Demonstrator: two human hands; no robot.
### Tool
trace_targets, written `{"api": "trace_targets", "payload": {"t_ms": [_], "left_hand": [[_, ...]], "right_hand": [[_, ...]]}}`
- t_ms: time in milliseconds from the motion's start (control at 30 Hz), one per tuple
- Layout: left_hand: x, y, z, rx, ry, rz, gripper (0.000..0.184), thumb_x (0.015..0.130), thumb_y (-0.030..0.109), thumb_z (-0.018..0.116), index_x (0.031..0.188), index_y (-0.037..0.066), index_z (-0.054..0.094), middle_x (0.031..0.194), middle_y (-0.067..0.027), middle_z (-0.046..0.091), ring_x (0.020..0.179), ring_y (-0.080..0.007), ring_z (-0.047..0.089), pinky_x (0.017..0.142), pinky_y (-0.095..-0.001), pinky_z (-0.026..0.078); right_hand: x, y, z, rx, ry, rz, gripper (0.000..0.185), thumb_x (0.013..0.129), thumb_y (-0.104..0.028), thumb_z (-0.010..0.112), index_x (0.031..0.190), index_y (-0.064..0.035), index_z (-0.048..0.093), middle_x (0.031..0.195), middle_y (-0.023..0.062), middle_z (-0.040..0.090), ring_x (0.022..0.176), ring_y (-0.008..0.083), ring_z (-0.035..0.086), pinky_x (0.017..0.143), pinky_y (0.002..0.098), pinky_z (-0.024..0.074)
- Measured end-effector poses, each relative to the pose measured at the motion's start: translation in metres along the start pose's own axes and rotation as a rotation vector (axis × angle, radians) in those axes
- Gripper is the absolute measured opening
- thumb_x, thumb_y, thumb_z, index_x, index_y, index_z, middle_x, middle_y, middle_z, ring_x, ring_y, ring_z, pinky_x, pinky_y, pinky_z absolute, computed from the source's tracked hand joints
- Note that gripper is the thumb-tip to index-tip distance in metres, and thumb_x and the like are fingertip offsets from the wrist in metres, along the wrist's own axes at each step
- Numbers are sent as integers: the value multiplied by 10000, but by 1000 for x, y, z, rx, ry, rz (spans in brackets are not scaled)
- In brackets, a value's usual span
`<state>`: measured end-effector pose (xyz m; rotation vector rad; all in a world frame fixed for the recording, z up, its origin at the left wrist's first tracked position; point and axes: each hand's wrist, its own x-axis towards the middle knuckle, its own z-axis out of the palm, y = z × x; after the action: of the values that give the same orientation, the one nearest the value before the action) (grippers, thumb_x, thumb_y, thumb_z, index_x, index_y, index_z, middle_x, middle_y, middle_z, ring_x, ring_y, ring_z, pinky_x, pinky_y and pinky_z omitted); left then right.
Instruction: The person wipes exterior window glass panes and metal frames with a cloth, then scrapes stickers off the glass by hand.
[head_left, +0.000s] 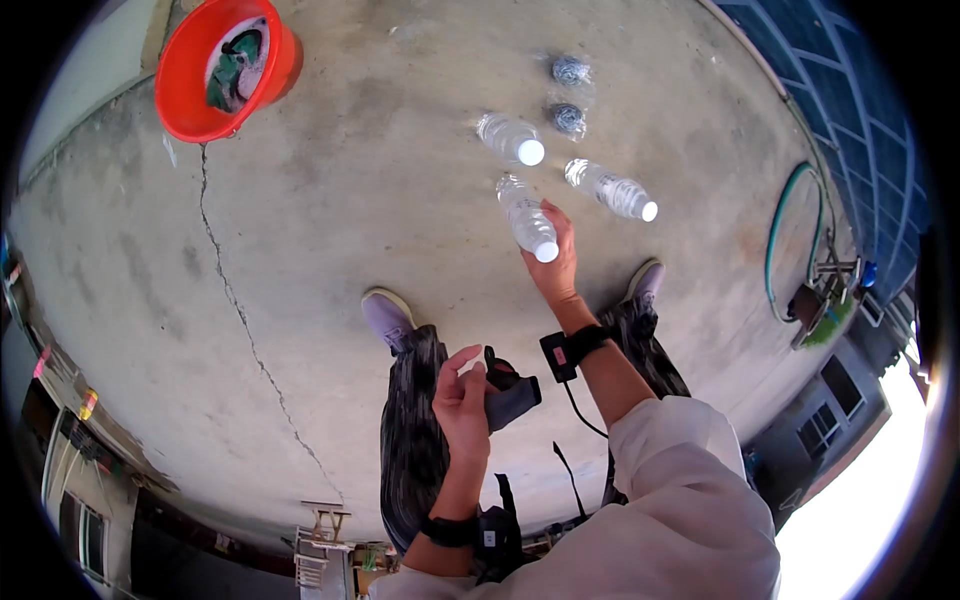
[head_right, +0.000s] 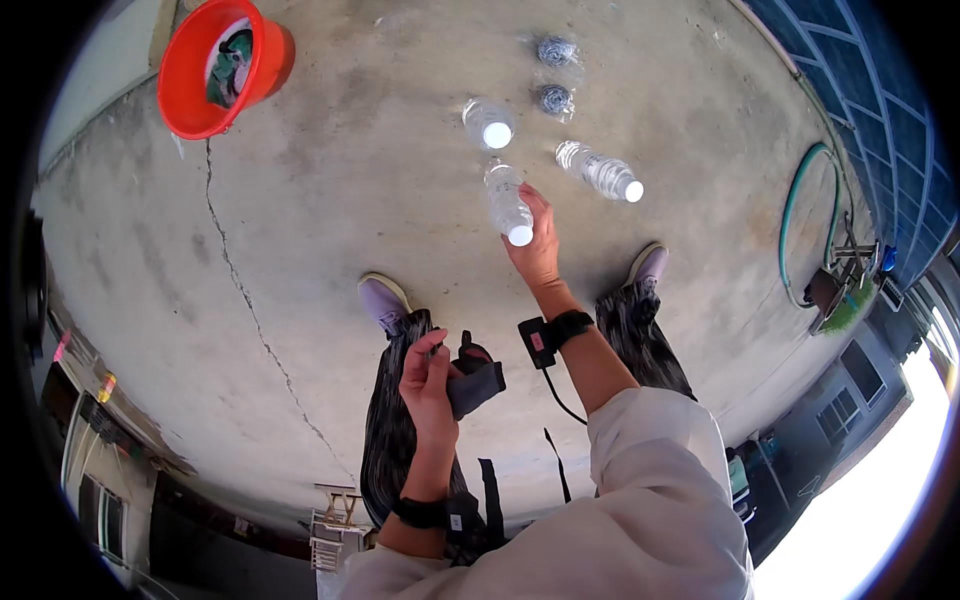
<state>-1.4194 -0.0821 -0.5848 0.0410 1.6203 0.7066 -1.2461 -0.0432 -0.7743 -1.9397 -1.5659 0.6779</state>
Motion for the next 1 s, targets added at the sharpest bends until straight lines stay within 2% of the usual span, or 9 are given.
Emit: {"api": "trace_targets", "payload": {"t_ms": [133,267,333,433,567,700,767,933,1000], "left_hand": [[-1,-6,3,19,8,2,157,893,64,533,1032,48,602,585,57,476,504,-17,420,475,-179,307],[-5,-14,3,26,-10,19,154,896,86,542,1033,60,607,598,57,476,522,-19,429,486,-181,318],[-3,-18,3,-15,-7,27,152,899,99,543,1031,65,610,600,58,474,518,-21,423,488,-181,320],[1,-39,-13,-89,-14,69,153,907,146,553,1030,81,617,626,63,481,543,-20,426,511,-177,335],[-39,-40,-34,-128,-107,-11,180,889,170,596,1046,83,613,694,60,499,636,-15,438,586,-168,359],[-133,53,-47,-24,-276,135,286,884,174,605,1148,85,540,749,35,524,686,-42,474,622,-195,396],[-180,103,-59,157,-464,310,398,914,140,537,1289,96,411,1007,-40,582,912,-112,531,821,-236,418],[-280,229,-97,252,-783,531,588,960,167,419,1433,4,111,1479,-115,184,1357,-199,192,1088,-303,171],[-306,285,-104,403,-772,728,603,932,171,471,1423,8,162,1476,-131,211,1345,-207,232,1043,-323,285]], "right_hand": [[5,-5,-4,38,24,374,738,699,-95,730,1302,-48,308,1289,157,447,1152,317,487,930,369,433],[0,4,1,54,70,205,822,714,-106,735,1369,-50,242,1350,153,397,1199,292,460,927,359,428],[-22,-8,-17,-3,-36,380,895,713,-130,732,1406,-64,170,1360,197,381,1190,306,477,919,361,448],[-77,-48,-62,455,-215,825,858,755,-190,724,1402,-52,179,1353,172,398,1155,250,514,911,357,459],[-112,-125,-155,608,-525,832,673,838,-233,655,1380,-79,287,1350,133,416,1170,234,486,954,349,410],[-89,-291,-238,720,-730,982,557,901,-397,529,1367,-169,327,1390,43,356,1280,185,329,995,433,333],[-88,-355,-247,879,-618,1053,416,931,-362,477,1285,-150,422,1236,26,500,1163,160,458,903,359,428],[-57,-469,-252,1426,-400,1100,227,925,-303,477,1002,-102,552,901,32,602,832,164,582,761,310,475],[-27,-515,-268,1544,-425,1051,207,917,-276,486,980,-95,564,895,42,612,827,181,588,762,338,485]]}}
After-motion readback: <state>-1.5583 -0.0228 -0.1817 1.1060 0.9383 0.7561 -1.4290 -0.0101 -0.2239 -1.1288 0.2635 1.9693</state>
